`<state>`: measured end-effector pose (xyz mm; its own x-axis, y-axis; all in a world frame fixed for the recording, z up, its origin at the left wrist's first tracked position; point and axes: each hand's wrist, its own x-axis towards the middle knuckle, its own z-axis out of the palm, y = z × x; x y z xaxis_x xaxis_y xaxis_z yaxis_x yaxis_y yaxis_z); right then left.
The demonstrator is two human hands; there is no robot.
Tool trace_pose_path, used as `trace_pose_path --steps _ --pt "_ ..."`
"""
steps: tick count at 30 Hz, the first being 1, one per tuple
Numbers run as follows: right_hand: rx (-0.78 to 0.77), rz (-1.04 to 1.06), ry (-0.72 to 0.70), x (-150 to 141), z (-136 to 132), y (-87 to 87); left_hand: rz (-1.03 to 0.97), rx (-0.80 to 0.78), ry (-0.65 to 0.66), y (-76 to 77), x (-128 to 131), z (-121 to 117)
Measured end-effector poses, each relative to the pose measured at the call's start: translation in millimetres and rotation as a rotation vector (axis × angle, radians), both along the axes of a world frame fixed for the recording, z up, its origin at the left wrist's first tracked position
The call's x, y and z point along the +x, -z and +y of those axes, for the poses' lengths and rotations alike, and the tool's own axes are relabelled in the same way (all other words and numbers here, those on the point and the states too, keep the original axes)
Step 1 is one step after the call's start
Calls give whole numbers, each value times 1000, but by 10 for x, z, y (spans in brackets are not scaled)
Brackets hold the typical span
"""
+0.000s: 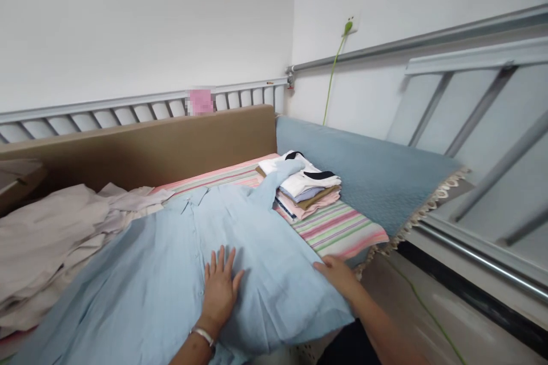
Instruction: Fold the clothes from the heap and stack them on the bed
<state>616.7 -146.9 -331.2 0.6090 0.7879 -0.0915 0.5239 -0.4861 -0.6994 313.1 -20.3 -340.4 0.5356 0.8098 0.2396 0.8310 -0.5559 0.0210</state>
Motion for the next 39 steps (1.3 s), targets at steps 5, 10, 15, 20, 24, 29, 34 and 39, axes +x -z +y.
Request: trace_pose_path --steps 5,10,15,20,24,29,34,39 --pt "-32 251 -167 -3 -76 20 148 -131 48 -188 182 -35" --pt "-89 347 -263 -59 -66 -73 89 -150 113 -940 814 237" --pt "-76 260 -355 -139 35 -179 -225 -177 236 -1604 1911 808" --pt "-113 191 -372 -246 126 -275 -233 -183 148 -1761 2815 1301" --pt "-222 162 -357 -329 220 -336 -209 -130 148 -1681 3211 1436" --pt "-247 201 -414 -338 317 -273 -238 -92 118 -1520 3407 1563" --pt "-217 308 -424 -262 346 -189 -422 -95 68 -1629 3284 1809" --pt "24 466 -475 -253 251 -465 -646 -166 23 -1960 2874 2099"
